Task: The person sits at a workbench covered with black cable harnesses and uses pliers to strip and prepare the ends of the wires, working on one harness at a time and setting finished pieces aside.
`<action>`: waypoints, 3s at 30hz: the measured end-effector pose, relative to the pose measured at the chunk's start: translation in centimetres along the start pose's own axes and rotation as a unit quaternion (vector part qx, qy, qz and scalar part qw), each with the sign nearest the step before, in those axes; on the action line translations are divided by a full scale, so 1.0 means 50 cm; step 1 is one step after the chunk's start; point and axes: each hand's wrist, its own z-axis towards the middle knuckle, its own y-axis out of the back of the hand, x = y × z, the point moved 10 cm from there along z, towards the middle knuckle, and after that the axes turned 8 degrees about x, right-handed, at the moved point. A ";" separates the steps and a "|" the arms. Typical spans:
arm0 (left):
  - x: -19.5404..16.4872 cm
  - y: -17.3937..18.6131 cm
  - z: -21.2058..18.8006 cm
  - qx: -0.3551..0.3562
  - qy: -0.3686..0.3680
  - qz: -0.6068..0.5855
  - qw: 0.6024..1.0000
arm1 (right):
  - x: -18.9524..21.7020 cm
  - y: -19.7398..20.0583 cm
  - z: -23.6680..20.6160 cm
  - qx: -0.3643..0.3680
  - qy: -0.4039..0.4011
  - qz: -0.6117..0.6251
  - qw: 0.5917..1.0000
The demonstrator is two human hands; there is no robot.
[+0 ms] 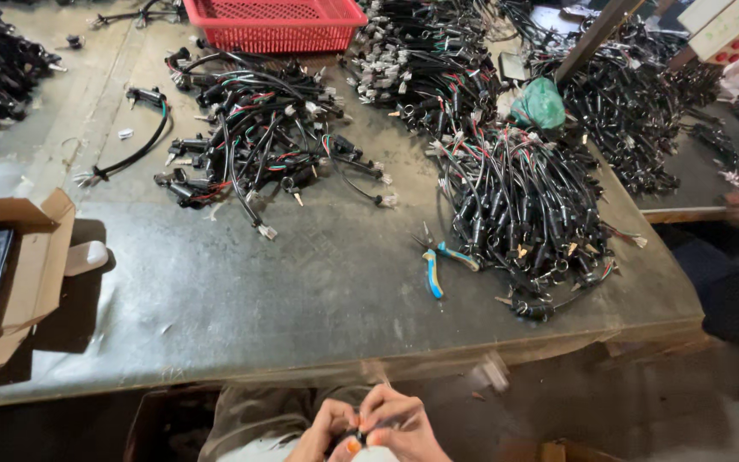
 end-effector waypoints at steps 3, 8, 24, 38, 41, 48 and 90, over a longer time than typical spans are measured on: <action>-0.025 0.004 0.007 -0.056 0.008 0.025 0.998 | -0.024 0.015 -0.003 -0.067 -0.072 0.091 0.991; -0.046 0.014 -0.016 -0.061 0.107 0.132 0.984 | 0.027 0.039 -0.008 -0.032 -0.144 0.082 0.986; -0.021 0.024 -0.035 -0.082 0.180 0.073 0.977 | 0.042 0.013 0.011 -0.022 -0.092 -0.138 0.986; -0.175 0.001 -0.007 -0.132 0.018 0.170 0.976 | 0.005 0.015 0.015 -0.108 -0.093 -0.162 0.976; -0.162 0.003 -0.028 -0.154 0.083 0.158 0.972 | 0.019 0.013 0.008 -0.041 -0.119 -0.164 0.978; -0.172 -0.014 -0.040 -0.113 0.051 0.077 0.989 | 0.028 0.045 0.002 -0.054 -0.141 -0.003 0.989; -0.174 -0.036 -0.069 -0.087 0.175 0.140 0.971 | 0.087 -0.045 0.033 0.187 -0.067 -0.233 0.952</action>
